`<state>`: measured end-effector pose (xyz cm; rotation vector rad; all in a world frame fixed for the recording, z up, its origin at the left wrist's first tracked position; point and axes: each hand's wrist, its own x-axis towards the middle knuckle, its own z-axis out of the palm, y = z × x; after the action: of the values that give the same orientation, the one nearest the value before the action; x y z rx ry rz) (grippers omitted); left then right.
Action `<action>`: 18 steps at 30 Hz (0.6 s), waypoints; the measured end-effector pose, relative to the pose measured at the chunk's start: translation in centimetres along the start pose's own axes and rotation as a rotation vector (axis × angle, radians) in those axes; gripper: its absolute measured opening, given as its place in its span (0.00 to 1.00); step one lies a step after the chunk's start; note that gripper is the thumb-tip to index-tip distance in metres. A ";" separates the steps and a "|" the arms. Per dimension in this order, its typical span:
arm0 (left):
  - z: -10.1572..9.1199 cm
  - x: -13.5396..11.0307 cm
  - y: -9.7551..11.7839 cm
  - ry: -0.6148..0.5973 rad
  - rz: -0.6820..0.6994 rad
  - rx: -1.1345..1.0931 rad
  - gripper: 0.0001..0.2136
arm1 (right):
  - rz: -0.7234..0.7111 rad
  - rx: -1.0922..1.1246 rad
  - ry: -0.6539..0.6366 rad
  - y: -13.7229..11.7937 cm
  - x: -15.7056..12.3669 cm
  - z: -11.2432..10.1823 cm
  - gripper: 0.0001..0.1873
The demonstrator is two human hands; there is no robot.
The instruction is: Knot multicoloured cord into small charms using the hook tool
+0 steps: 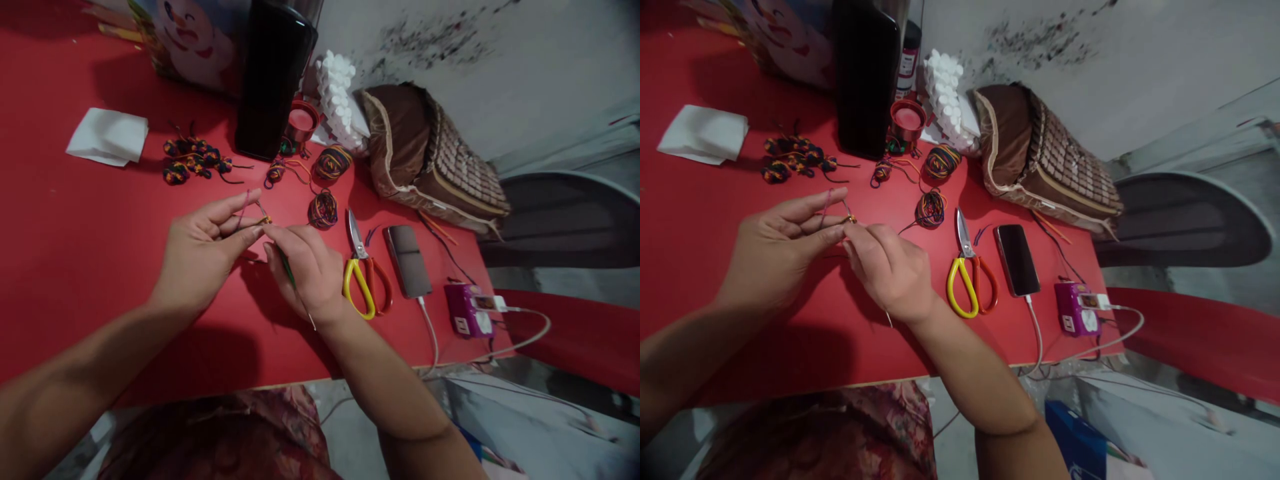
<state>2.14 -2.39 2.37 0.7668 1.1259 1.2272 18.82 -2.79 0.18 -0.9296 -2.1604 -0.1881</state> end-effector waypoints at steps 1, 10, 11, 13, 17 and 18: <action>0.0 0.0 0.0 0.007 0.018 0.030 0.19 | 0.016 0.001 -0.003 -0.1 0.0 0.1 0.13; -0.1 0.2 -0.1 0.000 0.105 0.231 0.16 | 0.294 0.275 0.008 -1.1 0.4 -0.8 0.08; -0.1 0.2 0.0 0.001 0.091 0.228 0.16 | 0.331 0.323 0.024 -1.2 0.4 -1.0 0.08; -0.1 0.3 0.3 0.018 0.061 0.221 0.15 | 0.395 0.402 0.047 -1.3 0.5 -1.1 0.07; 0.0 0.5 0.9 0.044 0.046 0.202 0.15 | 0.502 0.501 0.047 -1.2 0.6 -1.4 0.07; 0.0 0.5 1.0 0.043 0.048 0.200 0.15 | 0.519 0.520 0.044 -1.0 0.7 -1.5 0.07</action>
<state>1.78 -1.71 3.12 0.9262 1.2847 1.1874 18.71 -3.77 1.91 -1.1101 -1.7236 0.5722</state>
